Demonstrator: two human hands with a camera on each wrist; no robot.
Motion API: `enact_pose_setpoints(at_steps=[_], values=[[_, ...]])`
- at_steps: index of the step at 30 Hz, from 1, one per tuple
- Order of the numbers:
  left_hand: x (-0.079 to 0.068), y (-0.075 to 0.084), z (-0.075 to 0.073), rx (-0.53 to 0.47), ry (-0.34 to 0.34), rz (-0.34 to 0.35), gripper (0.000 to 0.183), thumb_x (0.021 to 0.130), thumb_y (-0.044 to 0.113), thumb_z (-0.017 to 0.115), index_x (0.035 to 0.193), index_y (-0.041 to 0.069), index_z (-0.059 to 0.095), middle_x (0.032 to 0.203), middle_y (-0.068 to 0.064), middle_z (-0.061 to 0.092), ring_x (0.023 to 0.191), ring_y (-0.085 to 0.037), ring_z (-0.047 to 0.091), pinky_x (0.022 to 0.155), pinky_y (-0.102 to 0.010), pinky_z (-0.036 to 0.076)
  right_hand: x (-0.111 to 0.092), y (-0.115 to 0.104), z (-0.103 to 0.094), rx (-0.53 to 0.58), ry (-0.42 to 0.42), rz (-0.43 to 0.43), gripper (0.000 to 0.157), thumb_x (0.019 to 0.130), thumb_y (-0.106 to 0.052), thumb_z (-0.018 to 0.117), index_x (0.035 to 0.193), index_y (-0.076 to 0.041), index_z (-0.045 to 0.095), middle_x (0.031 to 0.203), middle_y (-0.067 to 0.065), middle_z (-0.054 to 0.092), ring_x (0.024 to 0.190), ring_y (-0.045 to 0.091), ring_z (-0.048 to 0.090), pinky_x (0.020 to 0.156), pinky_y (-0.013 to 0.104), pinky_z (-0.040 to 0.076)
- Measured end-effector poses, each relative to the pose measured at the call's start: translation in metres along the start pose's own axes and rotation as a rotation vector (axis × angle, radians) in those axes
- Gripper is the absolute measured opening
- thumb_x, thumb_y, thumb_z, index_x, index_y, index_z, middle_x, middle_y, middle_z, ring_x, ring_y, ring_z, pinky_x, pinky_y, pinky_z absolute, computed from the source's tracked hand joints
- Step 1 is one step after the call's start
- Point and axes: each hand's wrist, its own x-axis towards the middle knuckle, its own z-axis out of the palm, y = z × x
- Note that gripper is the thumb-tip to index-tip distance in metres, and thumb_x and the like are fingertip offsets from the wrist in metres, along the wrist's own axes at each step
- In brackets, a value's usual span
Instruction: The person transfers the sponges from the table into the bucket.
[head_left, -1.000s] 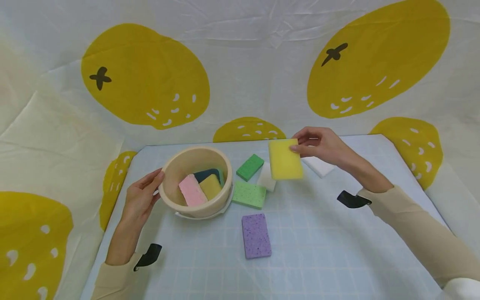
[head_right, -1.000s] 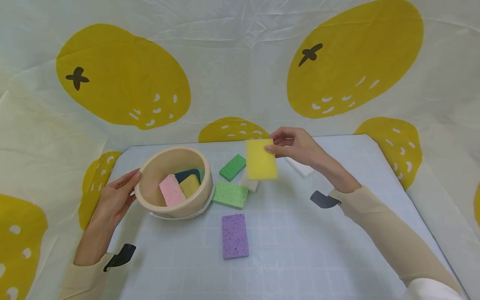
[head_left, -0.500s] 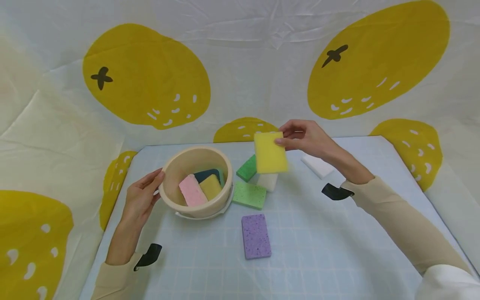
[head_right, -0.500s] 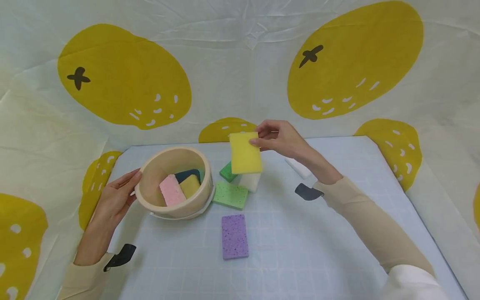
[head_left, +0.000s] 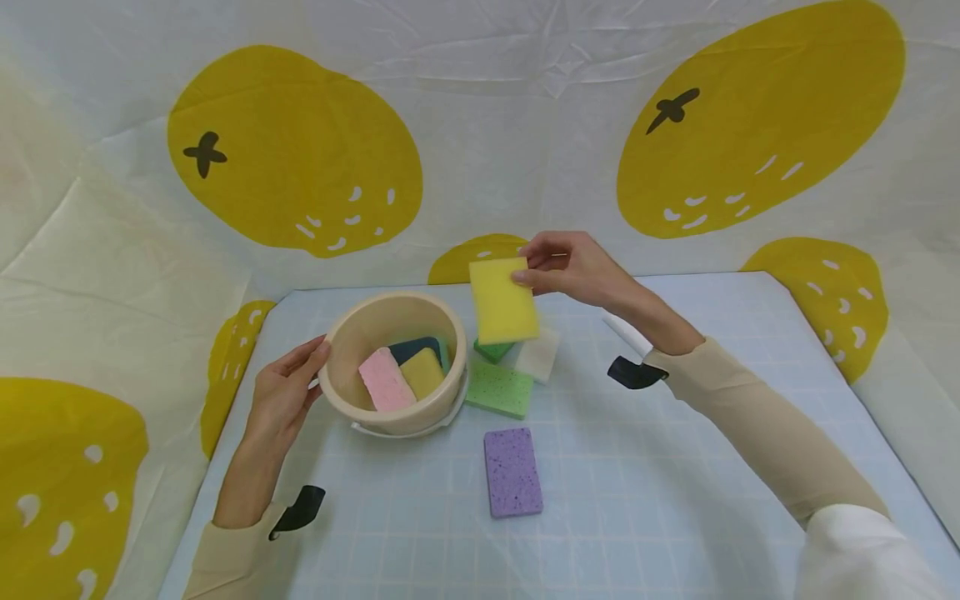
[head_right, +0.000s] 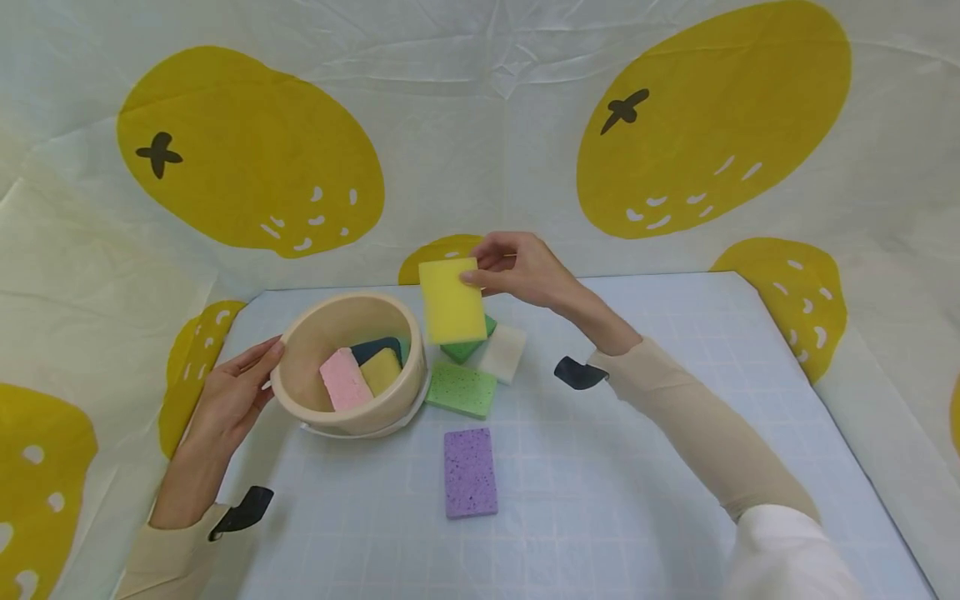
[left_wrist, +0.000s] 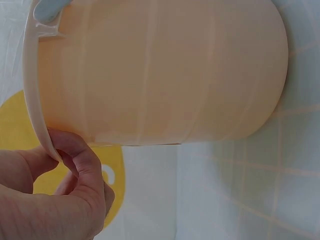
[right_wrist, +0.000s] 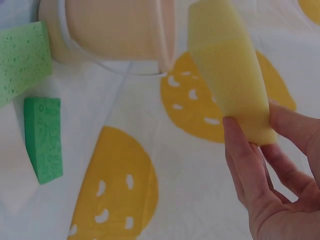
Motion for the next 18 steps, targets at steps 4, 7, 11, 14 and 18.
enact_pose_setpoints(at_steps=[4, 7, 11, 14, 18], values=[[0.001, -0.001, 0.000, -0.008, -0.006, 0.004, 0.061, 0.079, 0.034, 0.075, 0.131, 0.009, 0.057, 0.112, 0.002, 0.061, 0.092, -0.011, 0.060, 0.073, -0.019, 0.054, 0.008, -0.002, 0.009, 0.002, -0.022, -0.008, 0.036, 0.084, -0.016, 0.073, 0.113, 0.000, 0.059, 0.101, 0.018, 0.059, 0.087, 0.028, 0.064, 0.075, 0.036, 0.057], [0.001, -0.001, -0.001, -0.013, -0.010, 0.003, 0.061, 0.079, 0.034, 0.075, 0.131, 0.010, 0.057, 0.114, 0.002, 0.061, 0.093, -0.011, 0.060, 0.074, -0.019, 0.054, 0.013, -0.003, 0.016, 0.009, -0.040, -0.017, 0.035, 0.085, -0.014, 0.073, 0.114, 0.001, 0.059, 0.101, 0.019, 0.059, 0.086, 0.030, 0.064, 0.074, 0.036, 0.057], [0.001, 0.000, -0.001, -0.022, -0.017, 0.000, 0.060, 0.079, 0.033, 0.075, 0.131, 0.009, 0.057, 0.113, 0.002, 0.061, 0.093, -0.010, 0.059, 0.074, -0.019, 0.054, 0.021, -0.002, 0.026, 0.013, -0.055, -0.023, 0.037, 0.083, -0.016, 0.074, 0.115, -0.001, 0.060, 0.101, 0.017, 0.060, 0.086, 0.030, 0.064, 0.073, 0.036, 0.057], [0.001, 0.000, -0.001, -0.024, -0.020, -0.001, 0.060, 0.080, 0.033, 0.075, 0.131, 0.009, 0.057, 0.113, 0.002, 0.061, 0.093, -0.010, 0.059, 0.074, -0.019, 0.054, 0.027, -0.001, 0.033, 0.016, -0.060, -0.033, 0.038, 0.082, -0.019, 0.076, 0.113, -0.003, 0.061, 0.099, 0.016, 0.060, 0.084, 0.029, 0.065, 0.072, 0.036, 0.058], [0.001, 0.000, -0.001, -0.025, -0.021, -0.006, 0.060, 0.079, 0.033, 0.075, 0.131, 0.009, 0.057, 0.114, 0.002, 0.061, 0.093, -0.011, 0.059, 0.074, -0.020, 0.054, 0.033, -0.001, 0.043, 0.008, -0.064, -0.046, 0.036, 0.079, -0.022, 0.078, 0.107, -0.006, 0.063, 0.096, 0.014, 0.060, 0.082, 0.027, 0.066, 0.071, 0.035, 0.058]])
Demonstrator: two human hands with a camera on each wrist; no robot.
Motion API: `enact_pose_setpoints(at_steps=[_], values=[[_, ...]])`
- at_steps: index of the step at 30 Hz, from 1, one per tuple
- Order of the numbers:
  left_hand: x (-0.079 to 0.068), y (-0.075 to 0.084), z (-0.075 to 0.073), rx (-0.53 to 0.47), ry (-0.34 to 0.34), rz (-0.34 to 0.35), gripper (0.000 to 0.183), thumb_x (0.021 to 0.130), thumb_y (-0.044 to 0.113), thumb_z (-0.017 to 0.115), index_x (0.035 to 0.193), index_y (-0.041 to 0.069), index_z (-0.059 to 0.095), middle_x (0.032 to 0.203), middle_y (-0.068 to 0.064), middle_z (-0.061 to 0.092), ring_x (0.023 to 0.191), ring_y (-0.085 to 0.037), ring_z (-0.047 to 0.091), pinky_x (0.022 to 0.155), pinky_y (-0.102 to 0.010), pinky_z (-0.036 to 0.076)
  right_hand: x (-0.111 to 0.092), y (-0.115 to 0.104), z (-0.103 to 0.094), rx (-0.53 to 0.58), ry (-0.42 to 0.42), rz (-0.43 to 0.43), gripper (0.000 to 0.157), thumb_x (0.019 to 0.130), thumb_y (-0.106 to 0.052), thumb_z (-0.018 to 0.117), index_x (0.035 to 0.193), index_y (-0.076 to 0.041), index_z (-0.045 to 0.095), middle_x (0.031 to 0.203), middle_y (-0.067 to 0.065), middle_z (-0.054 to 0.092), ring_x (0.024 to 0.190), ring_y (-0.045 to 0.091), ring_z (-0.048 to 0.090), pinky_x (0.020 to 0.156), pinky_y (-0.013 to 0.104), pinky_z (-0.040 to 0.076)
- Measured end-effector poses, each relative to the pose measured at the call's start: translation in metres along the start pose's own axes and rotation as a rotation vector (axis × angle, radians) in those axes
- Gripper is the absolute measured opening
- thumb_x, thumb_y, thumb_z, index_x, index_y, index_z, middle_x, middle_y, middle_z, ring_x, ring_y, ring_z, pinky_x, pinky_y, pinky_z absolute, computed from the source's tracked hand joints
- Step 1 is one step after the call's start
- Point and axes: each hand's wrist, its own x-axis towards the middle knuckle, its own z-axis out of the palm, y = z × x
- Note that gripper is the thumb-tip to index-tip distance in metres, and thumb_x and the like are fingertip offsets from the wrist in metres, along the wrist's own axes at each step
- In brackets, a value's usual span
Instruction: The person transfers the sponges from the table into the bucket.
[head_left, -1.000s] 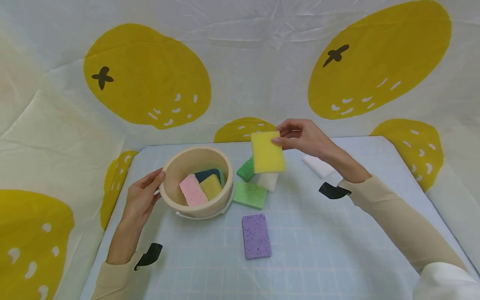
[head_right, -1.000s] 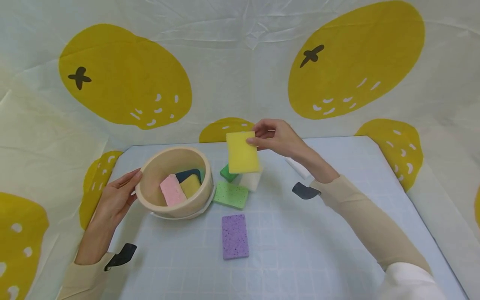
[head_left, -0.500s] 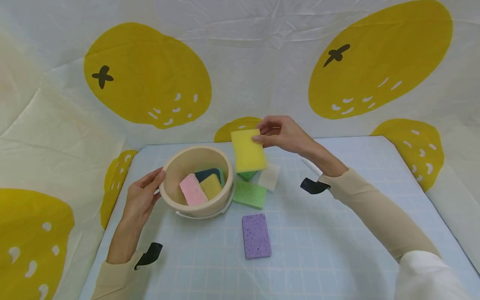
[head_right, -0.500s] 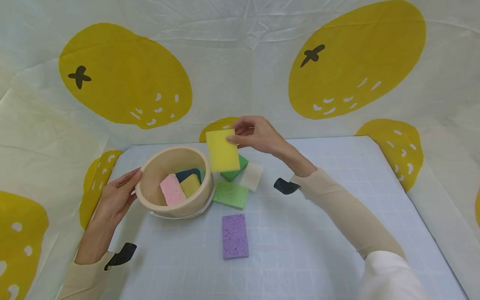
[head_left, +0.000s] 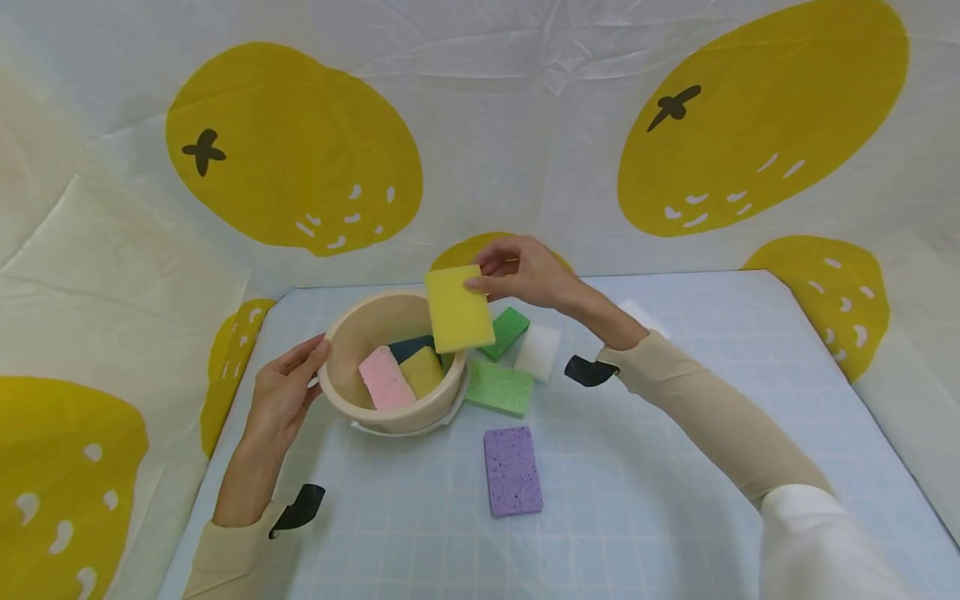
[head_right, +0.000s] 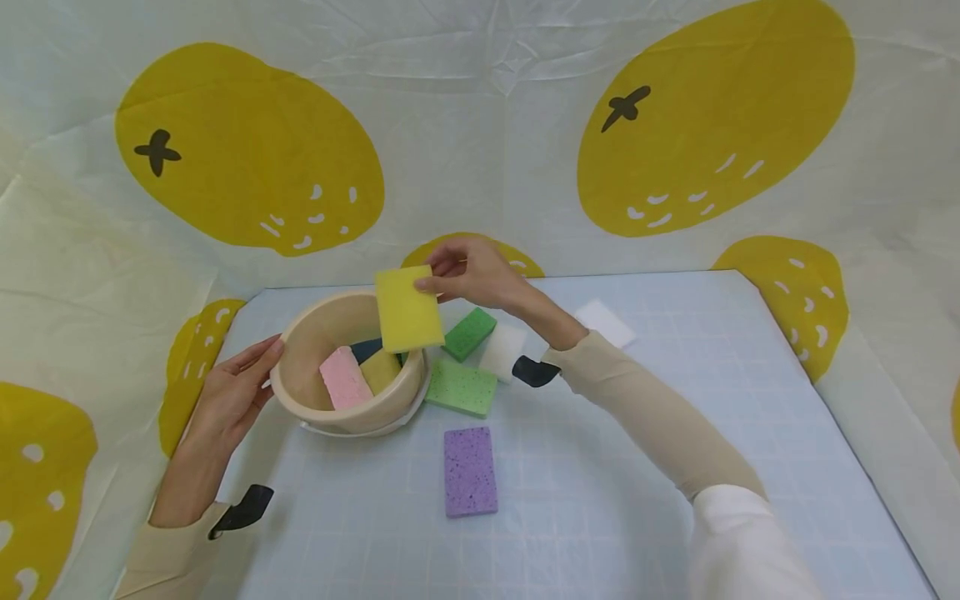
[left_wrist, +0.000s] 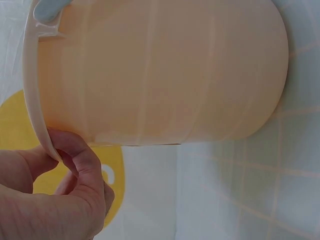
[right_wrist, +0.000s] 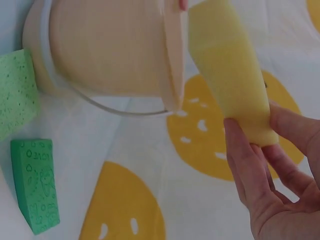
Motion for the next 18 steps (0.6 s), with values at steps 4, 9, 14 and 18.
enact_pose_setpoints(at_steps=[4, 9, 14, 18], values=[[0.000, 0.001, 0.000, 0.004, 0.002, -0.003, 0.061, 0.078, 0.035, 0.075, 0.131, 0.010, 0.057, 0.115, 0.002, 0.060, 0.095, -0.011, 0.059, 0.074, -0.019, 0.054, 0.007, 0.001, 0.010, -0.020, -0.006, -0.005, 0.033, 0.079, -0.024, 0.079, 0.104, -0.008, 0.064, 0.094, 0.011, 0.062, 0.080, 0.025, 0.066, 0.070, 0.035, 0.058], [0.002, 0.000, 0.000, 0.016, 0.012, -0.004, 0.060, 0.078, 0.036, 0.075, 0.130, 0.012, 0.058, 0.118, 0.001, 0.060, 0.096, -0.012, 0.059, 0.075, -0.019, 0.054, 0.014, 0.004, 0.024, -0.017, -0.019, -0.018, 0.032, 0.079, -0.022, 0.079, 0.103, -0.008, 0.064, 0.092, 0.011, 0.063, 0.079, 0.025, 0.066, 0.068, 0.034, 0.058], [0.004, -0.001, 0.000, 0.029, 0.024, -0.018, 0.058, 0.080, 0.035, 0.074, 0.130, 0.013, 0.059, 0.122, -0.001, 0.058, 0.098, -0.012, 0.058, 0.076, -0.019, 0.054, 0.021, 0.006, 0.038, 0.026, -0.048, -0.016, 0.032, 0.080, -0.018, 0.078, 0.105, -0.004, 0.064, 0.093, 0.013, 0.063, 0.080, 0.026, 0.066, 0.069, 0.036, 0.058], [0.003, -0.001, 0.000, 0.026, 0.023, -0.022, 0.059, 0.078, 0.036, 0.075, 0.130, 0.014, 0.059, 0.122, 0.000, 0.058, 0.098, -0.013, 0.058, 0.076, -0.019, 0.054, 0.026, 0.007, 0.050, 0.003, -0.056, -0.025, 0.033, 0.080, -0.019, 0.078, 0.105, -0.003, 0.064, 0.093, 0.011, 0.063, 0.080, 0.023, 0.065, 0.070, 0.035, 0.058]])
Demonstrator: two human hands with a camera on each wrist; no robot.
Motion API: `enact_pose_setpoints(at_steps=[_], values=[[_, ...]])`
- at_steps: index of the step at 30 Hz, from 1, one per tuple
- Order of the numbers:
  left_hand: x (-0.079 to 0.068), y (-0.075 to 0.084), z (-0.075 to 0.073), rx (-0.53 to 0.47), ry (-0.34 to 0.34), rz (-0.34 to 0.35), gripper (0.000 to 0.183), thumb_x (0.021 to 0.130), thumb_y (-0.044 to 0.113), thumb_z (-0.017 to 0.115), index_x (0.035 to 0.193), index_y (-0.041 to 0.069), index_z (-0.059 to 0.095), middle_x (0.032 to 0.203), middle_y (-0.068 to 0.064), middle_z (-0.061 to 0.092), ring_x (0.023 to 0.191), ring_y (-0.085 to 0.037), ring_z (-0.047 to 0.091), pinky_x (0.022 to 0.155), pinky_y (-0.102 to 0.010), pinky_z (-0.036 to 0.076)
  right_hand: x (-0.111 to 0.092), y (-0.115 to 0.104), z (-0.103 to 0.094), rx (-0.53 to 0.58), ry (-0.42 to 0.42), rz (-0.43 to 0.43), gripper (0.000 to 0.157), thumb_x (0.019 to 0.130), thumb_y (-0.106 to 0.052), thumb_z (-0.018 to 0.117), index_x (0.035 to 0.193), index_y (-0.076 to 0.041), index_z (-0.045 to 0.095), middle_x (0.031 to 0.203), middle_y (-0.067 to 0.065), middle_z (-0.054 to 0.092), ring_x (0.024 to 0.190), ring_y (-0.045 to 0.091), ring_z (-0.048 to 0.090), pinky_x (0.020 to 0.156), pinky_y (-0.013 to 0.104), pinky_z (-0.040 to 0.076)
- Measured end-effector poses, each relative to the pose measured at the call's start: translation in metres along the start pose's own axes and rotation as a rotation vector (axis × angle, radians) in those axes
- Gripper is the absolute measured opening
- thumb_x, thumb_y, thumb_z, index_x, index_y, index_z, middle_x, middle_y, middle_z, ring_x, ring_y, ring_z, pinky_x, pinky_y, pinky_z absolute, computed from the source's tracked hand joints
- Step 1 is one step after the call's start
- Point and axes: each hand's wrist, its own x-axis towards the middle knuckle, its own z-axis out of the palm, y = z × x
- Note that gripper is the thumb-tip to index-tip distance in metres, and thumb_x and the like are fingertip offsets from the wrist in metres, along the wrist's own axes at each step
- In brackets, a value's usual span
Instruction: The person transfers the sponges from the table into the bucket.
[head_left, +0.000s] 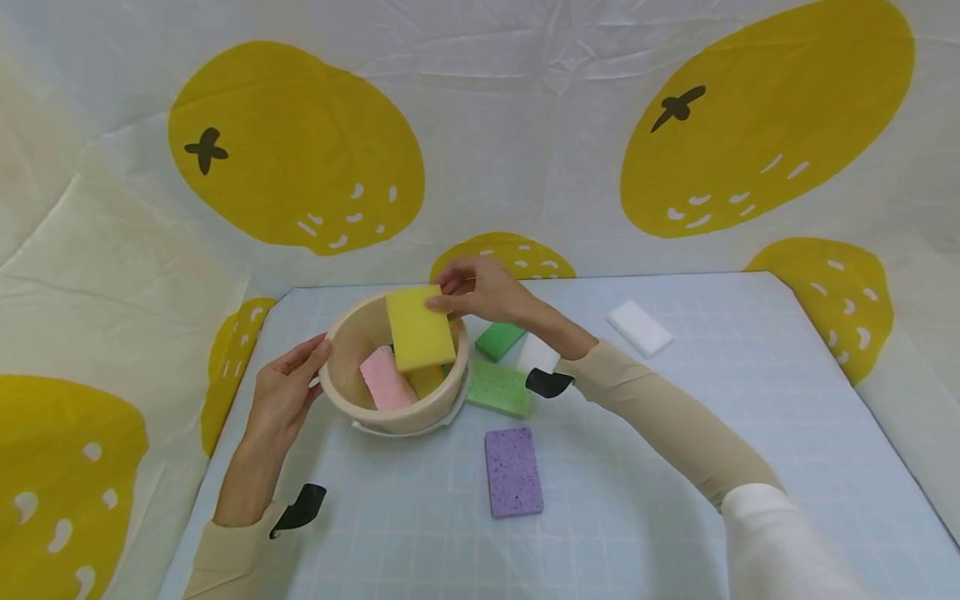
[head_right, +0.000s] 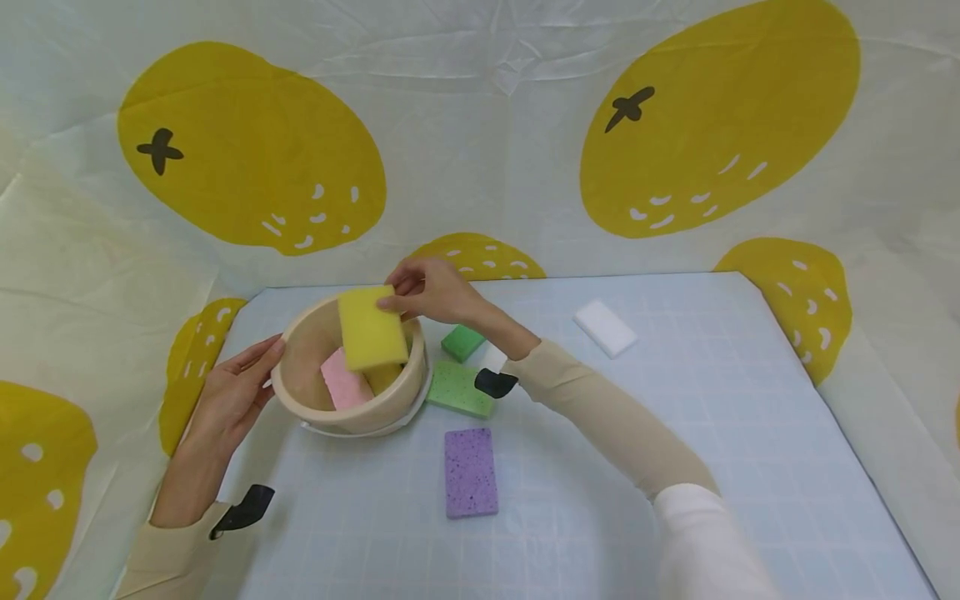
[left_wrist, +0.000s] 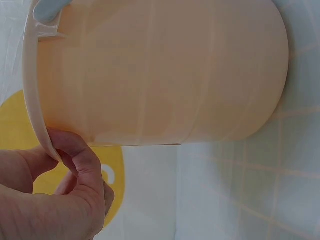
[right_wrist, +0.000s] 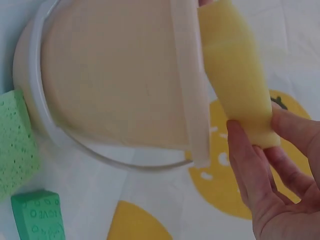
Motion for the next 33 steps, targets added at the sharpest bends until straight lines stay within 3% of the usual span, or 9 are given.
enact_pose_setpoints(at_steps=[9, 26, 33], values=[[-0.001, 0.001, 0.002, 0.013, 0.012, -0.009, 0.059, 0.078, 0.038, 0.075, 0.130, 0.015, 0.059, 0.124, 0.000, 0.057, 0.101, -0.014, 0.057, 0.078, -0.020, 0.053, 0.014, 0.003, 0.028, -0.197, -0.029, -0.103, 0.026, 0.081, -0.021, 0.077, 0.099, -0.005, 0.067, 0.091, 0.003, 0.065, 0.083, 0.013, 0.062, 0.075, 0.022, 0.053], [-0.001, 0.000, 0.001, 0.000, 0.009, -0.022, 0.062, 0.076, 0.038, 0.075, 0.131, 0.015, 0.058, 0.122, 0.001, 0.056, 0.102, -0.013, 0.056, 0.078, -0.019, 0.053, 0.030, 0.007, 0.072, -0.338, -0.123, -0.095, 0.031, 0.081, -0.025, 0.077, 0.100, -0.004, 0.064, 0.092, 0.003, 0.066, 0.083, 0.009, 0.061, 0.071, 0.015, 0.050], [-0.001, -0.001, 0.001, -0.001, -0.014, -0.011, 0.061, 0.079, 0.038, 0.074, 0.132, 0.014, 0.057, 0.125, 0.000, 0.056, 0.103, -0.012, 0.056, 0.079, -0.019, 0.053, 0.034, 0.010, 0.081, -0.498, -0.130, -0.101, 0.031, 0.082, -0.029, 0.076, 0.100, -0.007, 0.065, 0.096, 0.002, 0.066, 0.084, 0.007, 0.061, 0.072, 0.012, 0.048]])
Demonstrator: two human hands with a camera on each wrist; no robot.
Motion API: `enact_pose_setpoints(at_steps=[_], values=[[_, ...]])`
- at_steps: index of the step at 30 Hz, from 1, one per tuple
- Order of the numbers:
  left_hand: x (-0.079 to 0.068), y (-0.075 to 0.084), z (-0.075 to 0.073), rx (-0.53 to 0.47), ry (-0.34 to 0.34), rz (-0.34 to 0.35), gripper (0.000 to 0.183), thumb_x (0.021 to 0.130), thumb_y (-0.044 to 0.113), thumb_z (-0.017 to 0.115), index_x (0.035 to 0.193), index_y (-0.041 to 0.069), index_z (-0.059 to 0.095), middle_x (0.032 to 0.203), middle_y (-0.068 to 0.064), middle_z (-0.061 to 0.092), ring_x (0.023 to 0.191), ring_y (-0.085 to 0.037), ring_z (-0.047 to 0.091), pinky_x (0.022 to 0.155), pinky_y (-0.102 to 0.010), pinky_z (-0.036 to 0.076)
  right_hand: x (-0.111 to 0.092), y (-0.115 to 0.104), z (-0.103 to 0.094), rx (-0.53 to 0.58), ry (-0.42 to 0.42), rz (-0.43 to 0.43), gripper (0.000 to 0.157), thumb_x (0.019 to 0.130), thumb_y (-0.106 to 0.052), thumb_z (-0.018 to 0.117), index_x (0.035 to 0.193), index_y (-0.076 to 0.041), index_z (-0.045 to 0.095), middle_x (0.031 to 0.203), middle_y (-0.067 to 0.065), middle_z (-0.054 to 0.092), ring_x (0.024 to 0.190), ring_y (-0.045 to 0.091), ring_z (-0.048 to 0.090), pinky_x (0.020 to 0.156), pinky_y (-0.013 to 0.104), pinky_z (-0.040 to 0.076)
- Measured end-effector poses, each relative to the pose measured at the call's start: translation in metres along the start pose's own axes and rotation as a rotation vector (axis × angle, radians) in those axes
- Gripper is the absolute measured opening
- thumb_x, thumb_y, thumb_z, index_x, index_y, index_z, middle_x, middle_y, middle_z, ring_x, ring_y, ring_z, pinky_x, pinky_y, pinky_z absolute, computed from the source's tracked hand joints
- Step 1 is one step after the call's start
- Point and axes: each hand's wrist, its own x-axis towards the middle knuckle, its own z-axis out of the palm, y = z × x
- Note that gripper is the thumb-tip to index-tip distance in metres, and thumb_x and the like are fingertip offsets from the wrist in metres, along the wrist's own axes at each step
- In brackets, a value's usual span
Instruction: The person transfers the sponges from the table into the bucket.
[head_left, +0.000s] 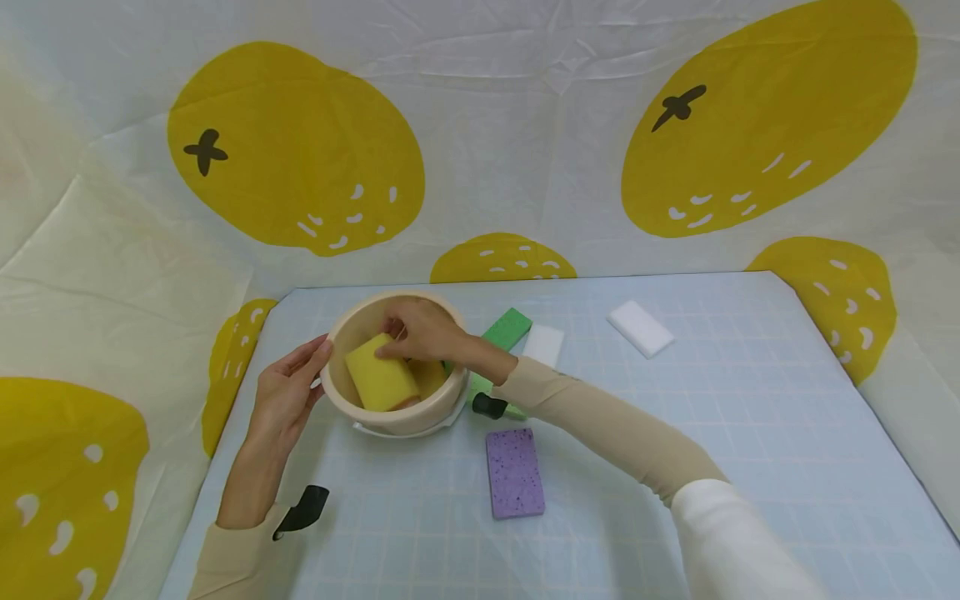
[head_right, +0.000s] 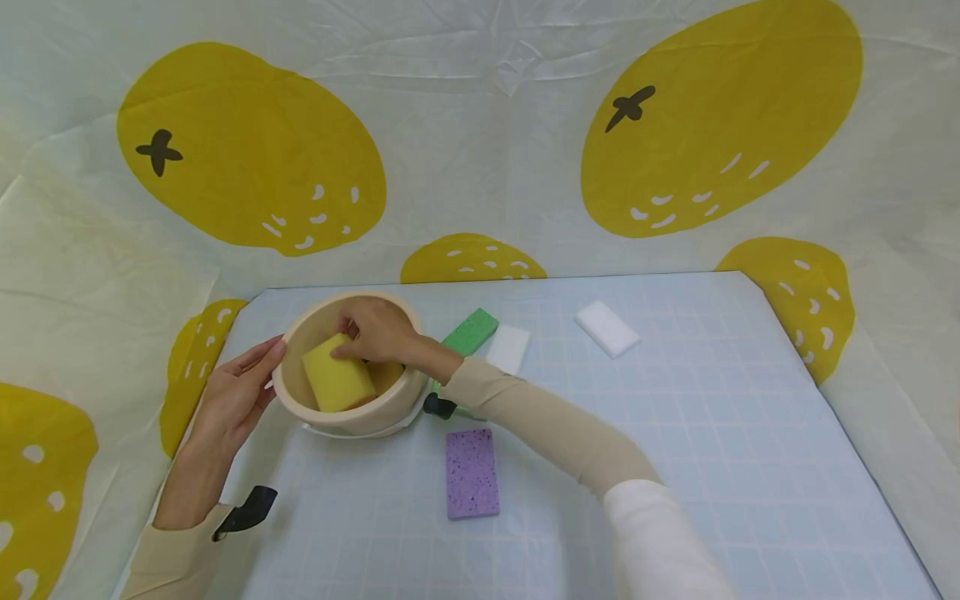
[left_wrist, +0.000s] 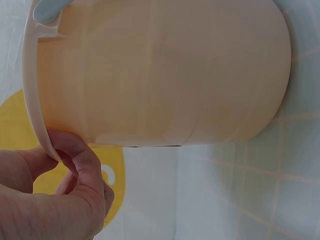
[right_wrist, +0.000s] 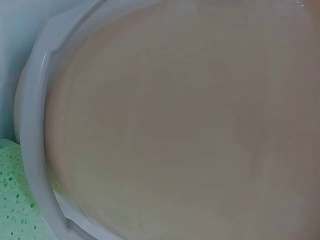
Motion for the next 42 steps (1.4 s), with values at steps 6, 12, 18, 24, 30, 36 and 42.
enact_pose_setpoints(at_steps=[6, 12, 18, 24, 30, 36, 42], values=[[0.000, 0.000, 0.002, -0.009, -0.003, -0.004, 0.059, 0.079, 0.036, 0.074, 0.132, 0.014, 0.057, 0.124, 0.000, 0.057, 0.103, -0.011, 0.057, 0.079, -0.019, 0.053, -0.004, 0.001, -0.003, -0.021, -0.030, -0.006, 0.033, 0.087, -0.029, 0.070, 0.109, -0.005, 0.065, 0.103, 0.006, 0.066, 0.089, 0.011, 0.063, 0.076, 0.014, 0.048], [-0.001, 0.002, 0.002, -0.007, 0.010, -0.006, 0.059, 0.078, 0.037, 0.074, 0.131, 0.015, 0.058, 0.125, 0.000, 0.056, 0.102, -0.012, 0.056, 0.078, -0.019, 0.053, -0.011, 0.005, -0.013, 0.072, -0.005, -0.037, 0.031, 0.090, -0.022, 0.066, 0.113, -0.001, 0.062, 0.104, 0.009, 0.065, 0.092, 0.015, 0.062, 0.078, 0.016, 0.049], [-0.002, 0.003, -0.001, -0.009, 0.004, -0.008, 0.061, 0.078, 0.038, 0.075, 0.132, 0.016, 0.057, 0.126, 0.000, 0.055, 0.104, -0.013, 0.055, 0.079, -0.019, 0.053, -0.020, 0.010, -0.025, 0.130, 0.061, -0.068, 0.024, 0.091, -0.012, 0.064, 0.112, 0.000, 0.063, 0.098, 0.007, 0.066, 0.089, 0.014, 0.061, 0.076, 0.016, 0.050], [-0.002, 0.002, -0.002, -0.019, -0.009, 0.002, 0.061, 0.078, 0.036, 0.075, 0.132, 0.014, 0.057, 0.124, 0.001, 0.056, 0.102, -0.012, 0.056, 0.079, -0.020, 0.053, -0.031, 0.018, -0.037, 0.190, 0.153, -0.038, 0.020, 0.091, -0.011, 0.063, 0.109, -0.001, 0.065, 0.098, 0.003, 0.065, 0.089, 0.012, 0.060, 0.079, 0.019, 0.051], [-0.002, 0.002, -0.001, -0.016, 0.003, 0.000, 0.061, 0.078, 0.037, 0.074, 0.132, 0.015, 0.057, 0.127, 0.000, 0.055, 0.104, -0.013, 0.055, 0.080, -0.019, 0.052, -0.046, 0.029, -0.049, 0.284, 0.230, -0.048, 0.021, 0.091, -0.015, 0.064, 0.108, -0.002, 0.065, 0.098, 0.003, 0.065, 0.091, 0.012, 0.060, 0.083, 0.026, 0.051], [-0.002, 0.001, 0.000, -0.019, 0.001, 0.000, 0.061, 0.078, 0.036, 0.074, 0.132, 0.014, 0.057, 0.124, 0.001, 0.056, 0.102, -0.012, 0.056, 0.079, -0.019, 0.053, -0.060, 0.041, -0.058, 0.295, 0.271, 0.001, 0.021, 0.092, -0.019, 0.064, 0.110, -0.009, 0.064, 0.102, 0.001, 0.065, 0.093, 0.012, 0.060, 0.083, 0.028, 0.052], [-0.002, 0.001, 0.000, -0.008, -0.003, -0.004, 0.062, 0.078, 0.037, 0.074, 0.133, 0.014, 0.056, 0.125, 0.001, 0.056, 0.103, -0.012, 0.056, 0.079, -0.019, 0.053, -0.076, 0.053, -0.066, 0.321, 0.309, 0.053, 0.025, 0.092, -0.021, 0.064, 0.113, -0.008, 0.063, 0.106, 0.006, 0.065, 0.096, 0.018, 0.060, 0.085, 0.034, 0.051]])
